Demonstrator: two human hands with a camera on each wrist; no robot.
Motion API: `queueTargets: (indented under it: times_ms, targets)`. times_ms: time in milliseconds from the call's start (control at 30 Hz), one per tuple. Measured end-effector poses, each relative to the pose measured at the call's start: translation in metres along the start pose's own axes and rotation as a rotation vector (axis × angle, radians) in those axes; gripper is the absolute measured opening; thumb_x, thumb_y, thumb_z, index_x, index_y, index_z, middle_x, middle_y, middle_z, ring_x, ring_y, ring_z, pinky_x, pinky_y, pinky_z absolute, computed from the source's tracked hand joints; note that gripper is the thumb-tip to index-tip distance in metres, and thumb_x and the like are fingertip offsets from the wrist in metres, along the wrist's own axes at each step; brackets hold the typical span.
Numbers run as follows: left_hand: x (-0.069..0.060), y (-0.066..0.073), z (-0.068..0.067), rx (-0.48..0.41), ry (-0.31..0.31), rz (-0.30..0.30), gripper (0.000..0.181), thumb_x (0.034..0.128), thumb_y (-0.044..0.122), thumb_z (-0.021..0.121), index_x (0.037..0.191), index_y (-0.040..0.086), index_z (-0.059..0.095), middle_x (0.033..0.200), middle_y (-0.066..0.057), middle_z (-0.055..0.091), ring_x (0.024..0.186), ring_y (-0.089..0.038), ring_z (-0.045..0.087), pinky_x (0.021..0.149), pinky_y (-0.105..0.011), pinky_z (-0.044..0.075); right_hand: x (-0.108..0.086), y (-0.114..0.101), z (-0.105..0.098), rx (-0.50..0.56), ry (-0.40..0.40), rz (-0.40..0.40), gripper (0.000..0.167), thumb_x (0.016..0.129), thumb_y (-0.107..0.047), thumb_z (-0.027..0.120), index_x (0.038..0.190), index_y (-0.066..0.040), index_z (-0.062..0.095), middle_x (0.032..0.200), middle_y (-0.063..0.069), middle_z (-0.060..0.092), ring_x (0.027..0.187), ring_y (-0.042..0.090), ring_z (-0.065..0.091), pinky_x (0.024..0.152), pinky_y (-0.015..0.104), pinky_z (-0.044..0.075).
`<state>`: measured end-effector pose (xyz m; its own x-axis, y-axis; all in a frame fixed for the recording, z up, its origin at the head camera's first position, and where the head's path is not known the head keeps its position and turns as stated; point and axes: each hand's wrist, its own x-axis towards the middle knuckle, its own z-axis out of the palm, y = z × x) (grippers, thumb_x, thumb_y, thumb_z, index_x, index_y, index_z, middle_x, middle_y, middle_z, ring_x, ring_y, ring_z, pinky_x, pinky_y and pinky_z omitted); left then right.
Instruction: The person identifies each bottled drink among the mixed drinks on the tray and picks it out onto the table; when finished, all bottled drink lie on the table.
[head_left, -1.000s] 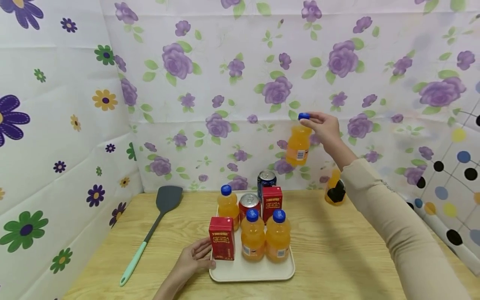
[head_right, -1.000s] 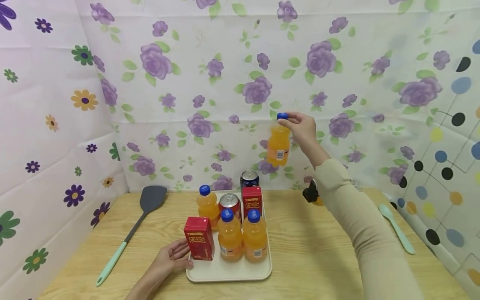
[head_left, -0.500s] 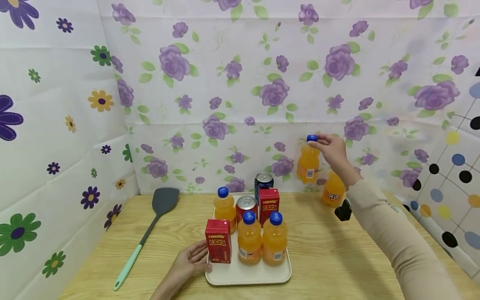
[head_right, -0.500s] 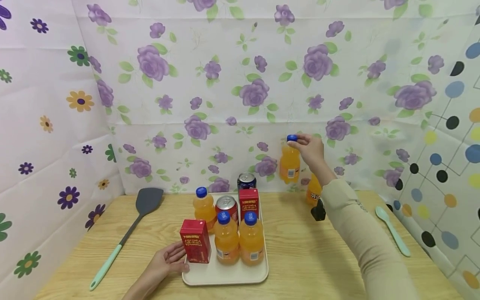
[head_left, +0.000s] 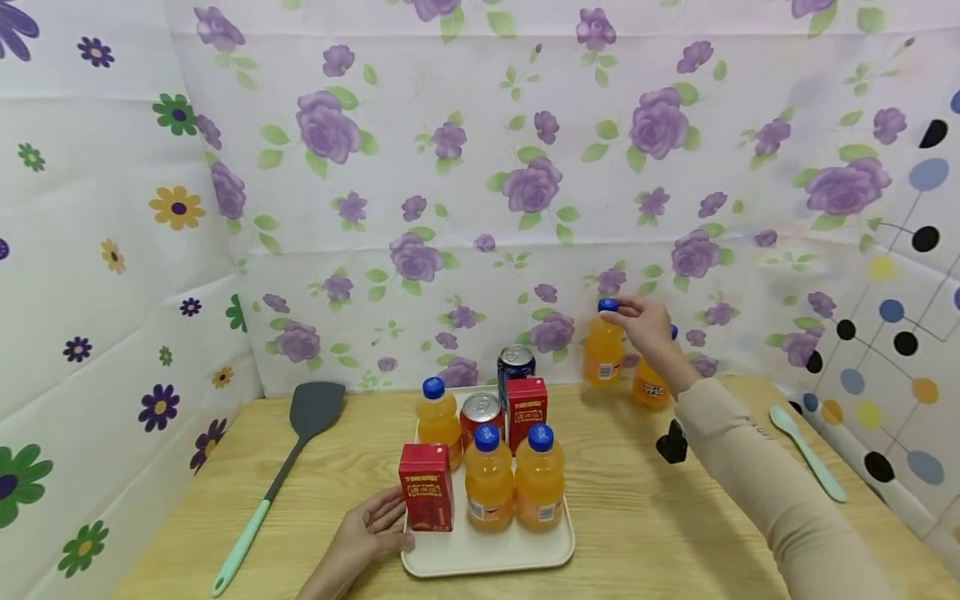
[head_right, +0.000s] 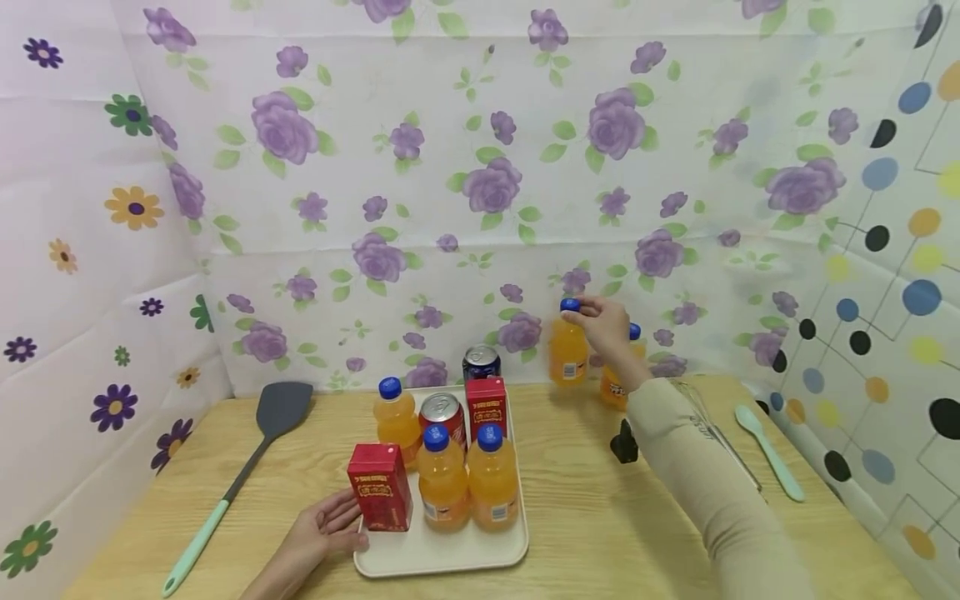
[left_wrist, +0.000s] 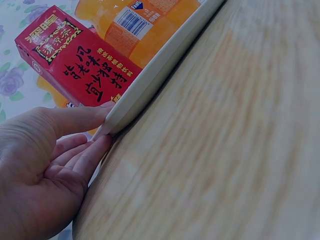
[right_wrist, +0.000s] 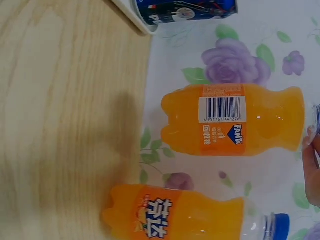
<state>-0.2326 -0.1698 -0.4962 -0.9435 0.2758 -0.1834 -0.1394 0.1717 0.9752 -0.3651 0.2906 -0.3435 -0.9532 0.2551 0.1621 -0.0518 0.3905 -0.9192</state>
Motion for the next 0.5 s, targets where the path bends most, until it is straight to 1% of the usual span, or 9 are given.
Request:
queueTargets:
  times_ms: [33, 100, 167, 233, 267, 333, 433, 500]
  targets:
    - [-0.002, 0.0, -0.002, 0.0, 0.004, -0.008, 0.087, 0.0776, 0.004, 0.08, 0.148, -0.008, 0.031, 0.151, -0.031, 0.035, 0.14, -0.042, 0.038, 0.103, -0.035, 0.054, -0.001, 0.001, 0.004, -0.001, -0.006, 0.009, 0.058, 0.09, -0.035, 0.069, 0.138, -0.006, 0.054, 0.137, 0.017, 0.059, 0.13, 0.031, 0.055, 0.117, 0.043, 0.041]
    - [-0.004, -0.001, -0.004, -0.001, 0.008, -0.015, 0.087, 0.0776, 0.006, 0.08, 0.148, -0.008, 0.031, 0.151, -0.03, 0.035, 0.14, -0.042, 0.038, 0.104, -0.036, 0.054, -0.003, 0.004, 0.01, 0.008, -0.019, 0.036, 0.058, 0.091, -0.035, 0.069, 0.139, -0.008, 0.053, 0.139, 0.015, 0.058, 0.132, 0.032, 0.053, 0.111, 0.047, 0.047]
    - [-0.005, -0.001, -0.005, -0.005, 0.002, -0.013, 0.087, 0.0779, 0.007, 0.08, 0.148, -0.008, 0.031, 0.151, -0.031, 0.035, 0.14, -0.042, 0.038, 0.104, -0.037, 0.053, -0.006, 0.006, 0.012, 0.003, -0.027, 0.059, 0.057, 0.092, -0.035, 0.068, 0.14, -0.01, 0.052, 0.14, 0.014, 0.057, 0.132, 0.033, 0.052, 0.101, 0.049, 0.055]
    - [-0.005, -0.001, -0.005, -0.004, -0.005, -0.006, 0.087, 0.0783, 0.007, 0.08, 0.148, -0.008, 0.031, 0.151, -0.031, 0.035, 0.14, -0.042, 0.038, 0.105, -0.037, 0.053, -0.009, 0.01, 0.014, 0.003, -0.031, 0.076, 0.057, 0.092, -0.035, 0.067, 0.141, -0.012, 0.051, 0.142, 0.013, 0.056, 0.131, 0.034, 0.052, 0.089, 0.048, 0.061]
    - [-0.004, -0.001, -0.004, -0.004, -0.009, -0.001, 0.086, 0.0783, 0.007, 0.08, 0.148, -0.008, 0.031, 0.151, -0.03, 0.035, 0.14, -0.042, 0.038, 0.105, -0.036, 0.053, -0.01, 0.012, 0.014, 0.0, -0.032, 0.08, 0.057, 0.092, -0.035, 0.067, 0.142, -0.012, 0.051, 0.142, 0.013, 0.056, 0.129, 0.035, 0.053, 0.081, 0.044, 0.063]
    - [-0.003, -0.001, -0.004, -0.005, -0.018, 0.01, 0.086, 0.0784, 0.007, 0.08, 0.148, -0.008, 0.031, 0.151, -0.03, 0.036, 0.14, -0.042, 0.038, 0.105, -0.036, 0.053, -0.011, 0.016, 0.014, -0.021, -0.023, 0.073, 0.057, 0.092, -0.035, 0.067, 0.141, -0.011, 0.052, 0.141, 0.014, 0.056, 0.126, 0.035, 0.057, 0.074, 0.035, 0.064]
    - [-0.003, -0.001, -0.003, -0.008, -0.025, 0.028, 0.086, 0.0781, 0.006, 0.08, 0.148, -0.009, 0.031, 0.151, -0.03, 0.036, 0.14, -0.042, 0.039, 0.104, -0.034, 0.053, -0.013, 0.023, 0.015, -0.041, -0.016, 0.064, 0.057, 0.092, -0.035, 0.066, 0.141, -0.009, 0.052, 0.141, 0.016, 0.056, 0.117, 0.032, 0.061, 0.064, 0.022, 0.059]
    - [-0.004, -0.001, -0.004, -0.014, -0.028, 0.037, 0.085, 0.0788, 0.004, 0.079, 0.148, -0.009, 0.03, 0.151, -0.031, 0.035, 0.14, -0.043, 0.037, 0.104, -0.035, 0.053, -0.014, 0.026, 0.017, -0.03, -0.012, 0.073, 0.057, 0.092, -0.035, 0.066, 0.141, -0.009, 0.052, 0.14, 0.016, 0.057, 0.112, 0.026, 0.062, 0.063, 0.018, 0.055]
